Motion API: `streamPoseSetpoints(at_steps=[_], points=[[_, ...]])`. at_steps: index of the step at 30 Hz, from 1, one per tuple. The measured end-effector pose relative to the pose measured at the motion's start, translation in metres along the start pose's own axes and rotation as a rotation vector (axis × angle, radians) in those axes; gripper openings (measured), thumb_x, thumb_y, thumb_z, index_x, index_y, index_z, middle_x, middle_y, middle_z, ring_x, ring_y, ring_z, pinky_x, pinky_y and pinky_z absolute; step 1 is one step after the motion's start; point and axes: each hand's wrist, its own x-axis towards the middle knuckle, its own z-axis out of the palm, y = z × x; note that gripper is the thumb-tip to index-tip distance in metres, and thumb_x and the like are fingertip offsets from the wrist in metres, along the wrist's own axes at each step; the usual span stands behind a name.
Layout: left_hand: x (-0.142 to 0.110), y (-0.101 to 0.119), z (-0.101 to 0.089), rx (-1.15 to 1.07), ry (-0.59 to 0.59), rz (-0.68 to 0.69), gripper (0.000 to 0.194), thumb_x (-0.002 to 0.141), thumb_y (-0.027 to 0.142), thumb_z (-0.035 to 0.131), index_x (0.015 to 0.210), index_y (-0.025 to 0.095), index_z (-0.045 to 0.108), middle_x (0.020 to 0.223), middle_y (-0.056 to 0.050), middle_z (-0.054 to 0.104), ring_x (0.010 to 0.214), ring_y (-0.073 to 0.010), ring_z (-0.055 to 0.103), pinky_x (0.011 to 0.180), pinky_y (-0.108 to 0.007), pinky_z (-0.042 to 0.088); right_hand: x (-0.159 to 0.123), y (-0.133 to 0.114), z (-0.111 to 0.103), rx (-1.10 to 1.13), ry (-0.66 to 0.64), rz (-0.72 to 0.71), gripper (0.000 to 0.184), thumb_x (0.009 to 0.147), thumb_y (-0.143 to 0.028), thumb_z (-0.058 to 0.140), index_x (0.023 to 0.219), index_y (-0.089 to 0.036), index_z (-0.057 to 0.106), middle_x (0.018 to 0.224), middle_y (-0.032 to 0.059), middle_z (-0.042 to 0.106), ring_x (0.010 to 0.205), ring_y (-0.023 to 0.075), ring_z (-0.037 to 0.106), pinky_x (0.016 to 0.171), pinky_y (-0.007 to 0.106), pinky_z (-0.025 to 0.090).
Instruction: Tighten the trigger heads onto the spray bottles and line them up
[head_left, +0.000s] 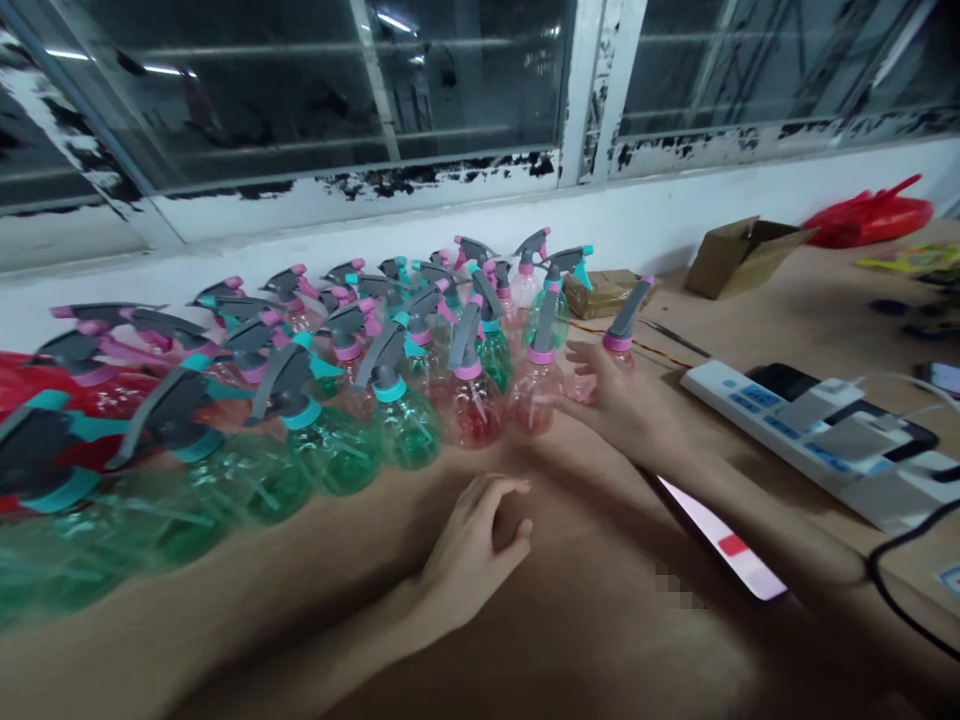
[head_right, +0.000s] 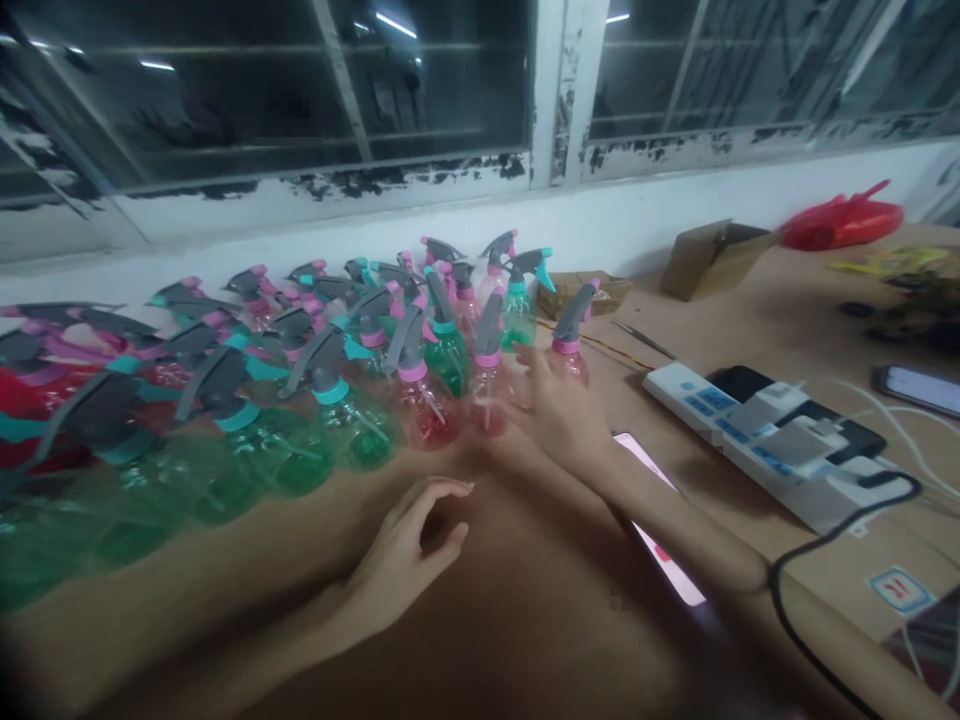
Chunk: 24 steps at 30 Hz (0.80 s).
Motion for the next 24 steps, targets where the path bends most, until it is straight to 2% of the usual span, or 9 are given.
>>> streamPoseSetpoints(at_steps=[2, 4, 6, 7, 11, 13, 16, 20, 24], points=[[0.002, 0.000, 0.001, -0.008, -0.006, -0.013, 0.029, 0.079, 0.012, 0.053, 0.105, 0.025, 0.051, 0.110, -0.002, 0.059, 0.104, -0.0216, 0.054, 0.092, -0.042, 0.042, -0.007, 0.009, -0.017, 0.092, -0.020, 0.019, 0.047, 0.078, -0.051, 0.054, 0.112, -0.020, 0.053, 0.100, 0.0104, 0.067, 0.080, 0.0253, 0.065, 0.065, 0.039, 0.051], [0.005, 0.000, 0.003, -0.015, -0.008, -0.031, 0.027, 0.081, 0.015, 0.052, 0.106, 0.026, 0.051, 0.109, -0.002, 0.060, 0.102, -0.0220, 0.055, 0.091, -0.043, 0.043, -0.013, 0.020, -0.032, 0.082, -0.024, 0.083, 0.032, 0.080, -0.049, 0.052, 0.093, -0.022, 0.063, 0.087, 0.0063, 0.069, 0.067, 0.0207, 0.064, 0.060, 0.035, 0.050], [0.008, 0.001, 0.004, -0.023, -0.010, -0.046, 0.024, 0.083, 0.017, 0.051, 0.105, 0.027, 0.052, 0.108, -0.002, 0.061, 0.101, -0.0224, 0.055, 0.090, -0.043, 0.044, -0.014, 0.034, -0.041, 0.004, 0.045, 0.156, 0.034, 0.079, -0.054, 0.052, 0.083, -0.022, 0.064, 0.080, 0.0058, 0.069, 0.064, 0.0214, 0.063, 0.058, 0.035, 0.049], [0.009, 0.002, 0.005, -0.028, -0.012, -0.048, 0.023, 0.083, 0.018, 0.051, 0.104, 0.026, 0.052, 0.108, -0.002, 0.061, 0.100, -0.0225, 0.055, 0.089, -0.044, 0.044, -0.013, 0.041, -0.043, -0.028, 0.098, 0.190, 0.038, 0.076, -0.058, 0.053, 0.085, -0.022, 0.063, 0.083, 0.0068, 0.069, 0.067, 0.0233, 0.063, 0.058, 0.037, 0.049], [0.013, 0.008, 0.006, -0.046, -0.024, -0.030, 0.021, 0.083, 0.017, 0.051, 0.101, 0.026, 0.053, 0.107, -0.001, 0.063, 0.099, -0.0221, 0.057, 0.090, -0.044, 0.044, -0.001, 0.072, -0.027, 0.017, 0.211, 0.211, 0.062, 0.067, -0.063, 0.060, 0.109, -0.018, 0.054, 0.105, 0.0155, 0.062, 0.089, 0.0320, 0.061, 0.071, 0.048, 0.049], [0.014, 0.012, 0.006, -0.053, -0.022, -0.018, 0.020, 0.083, 0.016, 0.051, 0.100, 0.026, 0.054, 0.106, -0.002, 0.064, 0.097, -0.0219, 0.058, 0.089, -0.044, 0.045, 0.007, 0.085, -0.013, 0.083, 0.166, 0.163, 0.078, 0.060, -0.062, 0.066, 0.120, -0.016, 0.045, 0.117, 0.0188, 0.056, 0.105, 0.0358, 0.054, 0.082, 0.052, 0.044], [0.012, 0.014, 0.005, -0.060, -0.013, -0.009, 0.021, 0.082, 0.015, 0.051, 0.101, 0.025, 0.054, 0.104, -0.002, 0.065, 0.096, -0.0222, 0.060, 0.089, -0.045, 0.046, 0.014, 0.096, 0.005, 0.150, 0.123, 0.132, 0.092, 0.057, -0.058, 0.070, 0.129, -0.014, 0.034, 0.125, 0.0191, 0.051, 0.109, 0.0333, 0.053, 0.084, 0.049, 0.045], [0.009, 0.014, 0.003, -0.069, -0.013, -0.020, 0.023, 0.082, 0.014, 0.052, 0.101, 0.026, 0.053, 0.103, -0.002, 0.066, 0.095, -0.0219, 0.061, 0.089, -0.045, 0.046, 0.016, 0.096, 0.014, 0.196, 0.078, 0.173, 0.080, 0.060, -0.055, 0.068, 0.122, -0.011, 0.041, 0.108, 0.0171, 0.061, 0.090, 0.0276, 0.061, 0.072, 0.042, 0.051], [0.006, 0.013, 0.001, -0.091, -0.026, -0.037, 0.024, 0.082, 0.014, 0.051, 0.102, 0.025, 0.052, 0.101, -0.002, 0.068, 0.095, -0.0210, 0.061, 0.087, -0.043, 0.047, 0.014, 0.088, 0.009, 0.159, 0.074, 0.240, 0.064, 0.059, -0.057, 0.068, 0.105, -0.014, 0.054, 0.092, 0.0118, 0.064, 0.077, 0.0258, 0.062, 0.063, 0.041, 0.049]])
